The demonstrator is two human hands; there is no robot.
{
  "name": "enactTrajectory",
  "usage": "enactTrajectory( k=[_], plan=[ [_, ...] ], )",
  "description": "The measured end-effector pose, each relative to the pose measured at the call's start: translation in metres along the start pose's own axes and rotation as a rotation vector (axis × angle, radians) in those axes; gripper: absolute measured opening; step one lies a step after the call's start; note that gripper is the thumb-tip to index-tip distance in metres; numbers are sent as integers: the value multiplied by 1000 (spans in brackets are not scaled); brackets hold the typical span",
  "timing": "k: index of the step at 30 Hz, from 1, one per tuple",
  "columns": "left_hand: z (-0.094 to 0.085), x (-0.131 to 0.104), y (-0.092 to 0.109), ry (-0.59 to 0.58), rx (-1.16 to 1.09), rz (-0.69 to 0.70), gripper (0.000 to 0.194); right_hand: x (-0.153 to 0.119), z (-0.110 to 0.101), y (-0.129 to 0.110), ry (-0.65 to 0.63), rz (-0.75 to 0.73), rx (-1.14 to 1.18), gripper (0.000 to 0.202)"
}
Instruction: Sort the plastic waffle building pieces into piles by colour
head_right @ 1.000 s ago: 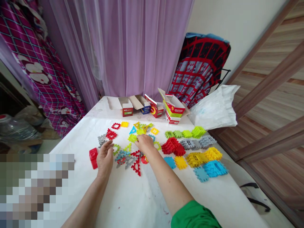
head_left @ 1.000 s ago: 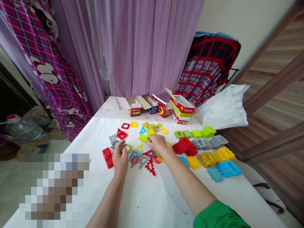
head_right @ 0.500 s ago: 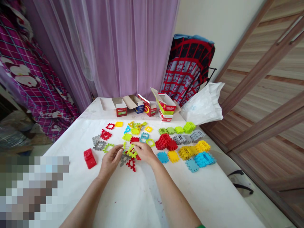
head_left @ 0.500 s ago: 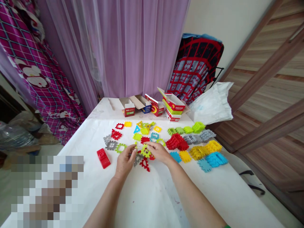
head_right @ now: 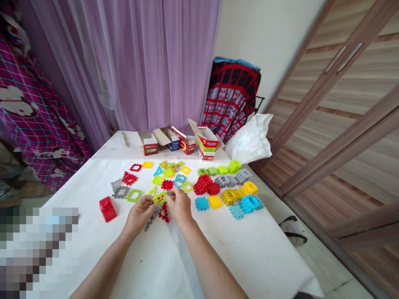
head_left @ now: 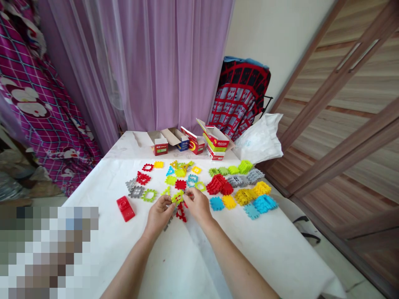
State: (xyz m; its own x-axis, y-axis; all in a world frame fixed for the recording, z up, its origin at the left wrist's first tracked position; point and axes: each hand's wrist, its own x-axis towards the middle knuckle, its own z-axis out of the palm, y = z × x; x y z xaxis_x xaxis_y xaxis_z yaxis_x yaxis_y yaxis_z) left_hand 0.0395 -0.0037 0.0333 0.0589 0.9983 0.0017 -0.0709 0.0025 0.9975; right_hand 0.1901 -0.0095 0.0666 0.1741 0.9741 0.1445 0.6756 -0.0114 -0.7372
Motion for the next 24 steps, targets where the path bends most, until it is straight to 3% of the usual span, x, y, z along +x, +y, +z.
enactTrajectory(
  k=[3,8,12,16,20,24],
  plan=[
    [1,-1,1,20,-29,-11,46,-10,0,-1,-52,-59,-49,18],
    [-2,-1,5,-60,-48,-87,50,-18,2,-3,-89,-139,-113,51],
    [-4,-5,13,-144,-19,-82,48,-18,1,-4,-70,-140,-207,49],
    [-4,-8,17,-138,55,-35,46,-16,-5,-3,-101,-220,-269,46],
    [-3,-7,12,-112,130,7,42,-16,-17,-5,-156,-302,-363,46],
    [-3,-8,7,-179,206,49,42,-13,-36,-10,-219,-352,-470,46]
  ],
)
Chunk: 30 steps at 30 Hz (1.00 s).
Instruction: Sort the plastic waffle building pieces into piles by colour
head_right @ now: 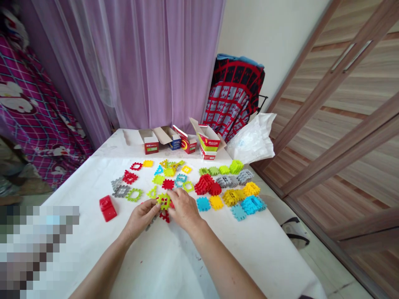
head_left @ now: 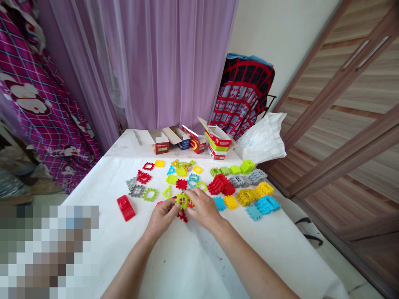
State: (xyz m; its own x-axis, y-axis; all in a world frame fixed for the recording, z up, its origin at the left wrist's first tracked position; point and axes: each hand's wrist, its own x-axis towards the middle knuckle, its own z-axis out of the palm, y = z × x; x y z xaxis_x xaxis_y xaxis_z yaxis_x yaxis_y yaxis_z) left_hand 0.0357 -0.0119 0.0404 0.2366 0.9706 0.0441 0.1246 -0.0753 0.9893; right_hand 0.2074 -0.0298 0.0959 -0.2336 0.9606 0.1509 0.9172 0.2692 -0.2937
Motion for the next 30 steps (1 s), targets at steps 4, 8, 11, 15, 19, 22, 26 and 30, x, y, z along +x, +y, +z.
enactTrajectory(
  k=[4,8,11,15,19,22,26,30],
  plan=[
    [-5,-1,3,64,69,-13,48,7,-37,25,28,-8,-82,48],
    [-15,2,1,225,157,34,48,29,-90,77,93,71,-206,50],
    [-19,5,-9,297,205,54,47,51,-122,121,64,143,-320,53],
    [-25,7,-19,411,284,113,46,79,-129,164,-82,148,-450,54],
    [-33,7,-21,478,351,144,44,98,-111,184,-208,116,-504,54],
    [-38,8,-22,488,377,136,43,106,-98,191,-246,119,-509,56],
    [-40,8,-24,478,368,122,41,113,-82,198,-303,98,-524,54],
    [-37,7,-20,449,350,93,41,117,-73,208,-327,80,-523,52]
  ],
)
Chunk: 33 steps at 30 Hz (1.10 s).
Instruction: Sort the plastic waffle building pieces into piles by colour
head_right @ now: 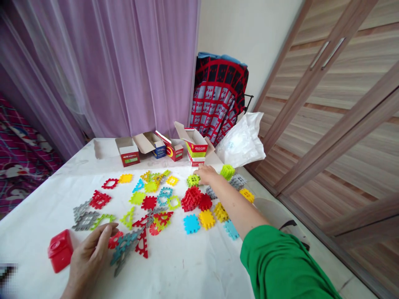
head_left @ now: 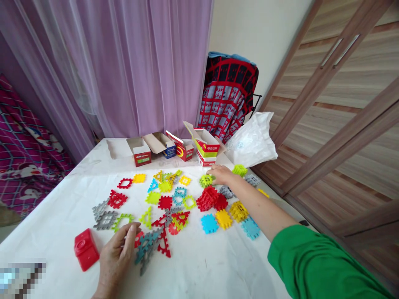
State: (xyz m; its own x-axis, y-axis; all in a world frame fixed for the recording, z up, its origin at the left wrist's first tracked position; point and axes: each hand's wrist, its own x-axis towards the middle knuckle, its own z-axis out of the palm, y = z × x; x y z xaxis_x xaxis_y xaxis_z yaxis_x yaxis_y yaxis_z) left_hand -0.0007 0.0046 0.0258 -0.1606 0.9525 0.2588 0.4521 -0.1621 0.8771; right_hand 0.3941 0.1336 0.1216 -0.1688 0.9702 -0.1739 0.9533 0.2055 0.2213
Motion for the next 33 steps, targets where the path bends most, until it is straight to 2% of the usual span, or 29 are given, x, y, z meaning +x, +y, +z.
enactTrajectory(
  k=[3,6,10,13,19,24,33],
  plan=[
    [1,-3,6,40,4,-42,42,0,-2,22,77,69,6,55],
    [2,-6,9,101,3,-74,43,-10,-15,60,122,175,-26,55],
    [2,-5,4,39,5,-84,44,-30,-33,107,74,276,-113,55],
    [2,-3,-1,9,23,-78,45,-40,-33,127,6,313,-160,58],
    [0,-1,-2,31,105,-83,47,-42,-14,144,-86,329,-89,54],
    [-1,0,-5,41,144,-76,45,-40,-5,153,-92,334,-74,54],
    [0,0,-20,74,136,-52,41,-43,2,156,-102,373,-64,71]
  ],
)
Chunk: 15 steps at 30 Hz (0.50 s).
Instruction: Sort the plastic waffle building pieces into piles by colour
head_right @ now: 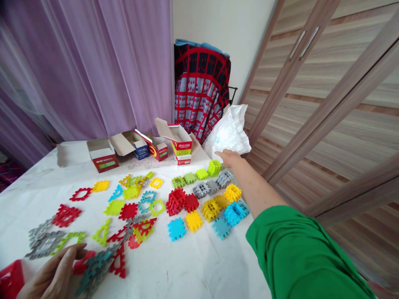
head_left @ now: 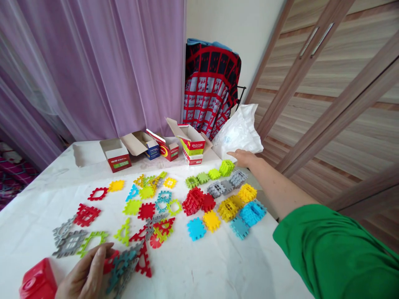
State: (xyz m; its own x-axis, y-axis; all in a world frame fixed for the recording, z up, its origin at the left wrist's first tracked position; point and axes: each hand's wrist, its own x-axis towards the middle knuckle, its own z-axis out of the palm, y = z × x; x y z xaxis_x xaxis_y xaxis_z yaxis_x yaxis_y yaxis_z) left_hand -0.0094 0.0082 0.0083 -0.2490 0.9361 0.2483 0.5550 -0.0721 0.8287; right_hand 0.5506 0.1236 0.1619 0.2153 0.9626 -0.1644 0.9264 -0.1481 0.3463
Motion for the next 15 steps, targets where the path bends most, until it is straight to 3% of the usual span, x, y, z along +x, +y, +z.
enactTrajectory(
  k=[5,8,11,15],
  plan=[
    [-2,2,6,21,3,5,42,-11,-6,-3,98,2,26,66],
    [-5,3,15,78,-60,4,44,-15,-17,-17,192,-40,44,64],
    [-9,6,20,106,-104,-23,45,-20,-39,-48,299,-140,61,59],
    [-11,12,16,162,-151,-85,44,-41,-76,-112,405,-354,103,48]
  ],
)
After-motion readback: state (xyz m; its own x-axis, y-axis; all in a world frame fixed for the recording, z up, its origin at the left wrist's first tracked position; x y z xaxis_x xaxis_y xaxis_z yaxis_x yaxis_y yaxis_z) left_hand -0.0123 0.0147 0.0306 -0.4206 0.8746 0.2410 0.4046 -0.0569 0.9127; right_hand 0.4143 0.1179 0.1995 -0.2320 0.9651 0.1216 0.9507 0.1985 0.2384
